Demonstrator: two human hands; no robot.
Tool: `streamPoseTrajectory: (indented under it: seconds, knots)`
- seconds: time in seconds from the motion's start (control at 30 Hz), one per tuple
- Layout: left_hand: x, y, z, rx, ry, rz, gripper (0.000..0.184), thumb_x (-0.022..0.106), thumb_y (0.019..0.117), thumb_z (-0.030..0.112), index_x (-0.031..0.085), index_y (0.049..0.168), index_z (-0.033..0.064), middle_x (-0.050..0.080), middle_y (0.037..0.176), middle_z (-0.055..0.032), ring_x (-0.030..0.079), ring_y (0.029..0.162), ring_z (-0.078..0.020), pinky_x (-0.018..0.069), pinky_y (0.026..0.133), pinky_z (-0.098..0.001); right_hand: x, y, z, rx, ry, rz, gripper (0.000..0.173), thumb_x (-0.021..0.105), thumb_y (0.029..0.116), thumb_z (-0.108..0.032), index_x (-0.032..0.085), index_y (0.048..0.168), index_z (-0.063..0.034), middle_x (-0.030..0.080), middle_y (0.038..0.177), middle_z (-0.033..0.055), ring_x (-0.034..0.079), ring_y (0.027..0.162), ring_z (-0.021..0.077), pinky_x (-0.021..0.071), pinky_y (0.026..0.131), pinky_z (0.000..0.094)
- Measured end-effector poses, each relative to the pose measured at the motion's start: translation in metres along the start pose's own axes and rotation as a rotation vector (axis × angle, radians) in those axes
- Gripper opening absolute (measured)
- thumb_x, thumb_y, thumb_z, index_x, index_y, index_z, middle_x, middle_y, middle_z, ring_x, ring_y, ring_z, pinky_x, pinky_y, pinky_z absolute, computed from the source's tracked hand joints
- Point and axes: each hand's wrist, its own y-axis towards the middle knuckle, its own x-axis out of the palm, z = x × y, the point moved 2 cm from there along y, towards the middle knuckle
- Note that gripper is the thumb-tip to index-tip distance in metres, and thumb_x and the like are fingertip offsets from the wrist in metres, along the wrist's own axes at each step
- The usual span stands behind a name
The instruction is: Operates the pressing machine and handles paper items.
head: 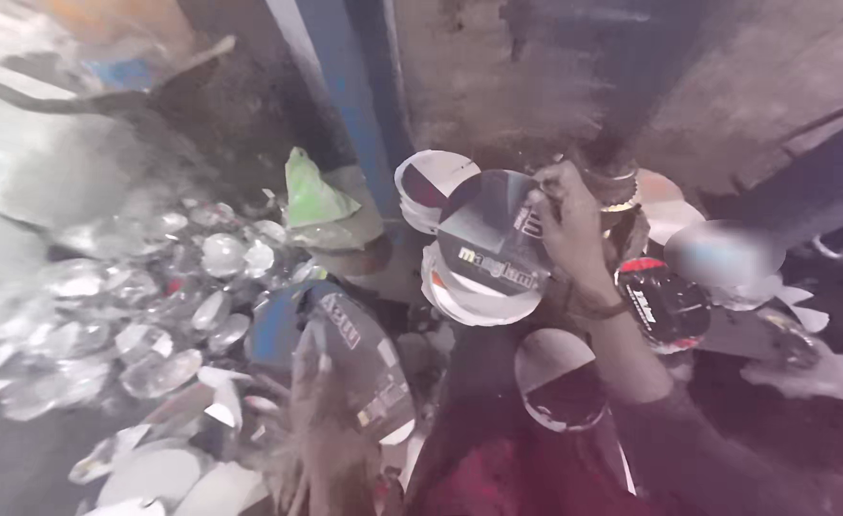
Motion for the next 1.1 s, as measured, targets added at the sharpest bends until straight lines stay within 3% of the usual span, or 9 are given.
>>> streamPoseTrajectory:
  seconds: [0.07,0.2,0.33,0.43,0.53,0.6,0.73,0.9,1.1]
  knots:
    - [0.025,-0.005,-0.008,-0.033,0.046,-0.034,0.046,0.044,0.1029,0.007,0.038,0.148,0.0059,0.063,0.129,0.0061,0.065,0.108,-0.0038,0.0577,0.089,-0.0233,0.0,-0.015,-0.018,0.028,0.164,-0.114,0.022,0.051,0.1032,-0.005,0.062,0.121,0.0011,0.066,0.089,0.0079,0.06,0.067,0.0076,0.0525,0.059,0.0233]
    - [0.062,-0.012,-0.024,-0.083,-0.009,-0.117,0.046,0.045,0.0996,0.002,0.04,0.145,0.0013,0.064,0.126,0.0031,0.067,0.104,-0.0068,0.0595,0.086,-0.0266,0.017,-0.052,-0.044,0.162,0.426,-0.4,0.032,0.041,0.108,-0.013,0.07,0.115,0.0009,0.071,0.098,0.0015,0.063,0.083,-0.0013,0.0538,0.077,0.0193]
    - [0.042,-0.002,-0.021,-0.128,0.088,-0.173,0.052,0.042,0.1016,0.007,0.034,0.152,-0.0005,0.057,0.14,0.0019,0.062,0.114,-0.0026,0.055,0.093,-0.0222,-0.012,-0.059,-0.008,0.253,-0.278,-0.059,0.039,0.052,0.104,-0.033,0.069,0.125,-0.0053,0.071,0.11,0.0162,0.069,0.092,0.0313,0.0555,0.074,0.0514]
    - [0.037,0.005,-0.024,-0.222,0.105,-0.405,0.058,0.048,0.1004,0.013,0.032,0.154,-0.0024,0.048,0.151,-0.0034,0.056,0.126,-0.0068,0.0509,0.101,-0.0244,-0.009,-0.062,0.017,0.482,-0.477,-0.201,0.061,0.065,0.0957,-0.051,0.06,0.14,-0.0091,0.061,0.133,0.0234,0.057,0.122,0.0484,0.0493,0.085,0.0698]
    - [0.056,0.003,-0.03,-0.351,0.139,-0.519,0.063,0.049,0.0978,0.006,0.027,0.156,-0.0007,0.052,0.146,-0.0067,0.063,0.113,-0.0076,0.0559,0.091,-0.0246,0.001,-0.06,0.028,0.587,-0.368,-0.321,0.061,0.074,0.0931,-0.041,0.059,0.138,-0.0027,0.061,0.132,0.0257,0.059,0.119,0.0477,0.0499,0.09,0.0684]
    - [0.065,0.001,-0.034,-0.364,0.24,-0.498,0.062,0.047,0.098,0.003,0.026,0.157,0.0001,0.056,0.141,-0.0094,0.066,0.105,-0.0067,0.0568,0.087,-0.0241,-0.004,-0.056,0.03,0.608,-0.255,-0.342,0.05,0.073,0.096,-0.03,0.058,0.132,0.0005,0.065,0.115,0.0272,0.065,0.102,0.0446,0.0515,0.084,0.0638]
    - [0.068,-0.001,-0.038,-0.269,0.365,-0.458,0.063,0.05,0.0978,0.004,0.028,0.157,0.001,0.056,0.142,-0.0103,0.062,0.11,-0.0029,0.0528,0.092,-0.0204,-0.01,-0.063,0.049,0.573,0.001,-0.318,0.036,0.067,0.0995,-0.019,0.059,0.128,0.0021,0.067,0.108,0.0244,0.067,0.091,0.0345,0.055,0.08,0.0532]
    - [0.073,-0.001,-0.04,-0.223,0.399,-0.621,0.059,0.05,0.0985,0.003,0.032,0.155,-0.0034,0.055,0.142,-0.0159,0.06,0.121,-0.0081,0.0496,0.102,-0.024,-0.012,-0.074,0.048,0.643,0.242,-0.219,0.029,0.064,0.0998,-0.011,0.06,0.128,-0.0075,0.067,0.105,0.0076,0.064,0.083,0.0103,0.056,0.073,0.0295]
    - [0.077,0.003,-0.046,-0.27,0.277,-0.695,0.052,0.049,0.0996,0.004,0.042,0.151,0.0026,0.057,0.14,-0.011,0.061,0.118,-0.0123,0.0521,0.101,-0.0298,-0.007,-0.075,0.046,0.685,0.388,-0.218,0.019,0.055,0.1063,-0.022,0.062,0.12,-0.0113,0.068,0.09,-0.0014,0.062,0.069,0.0018,0.0544,0.062,0.0205]
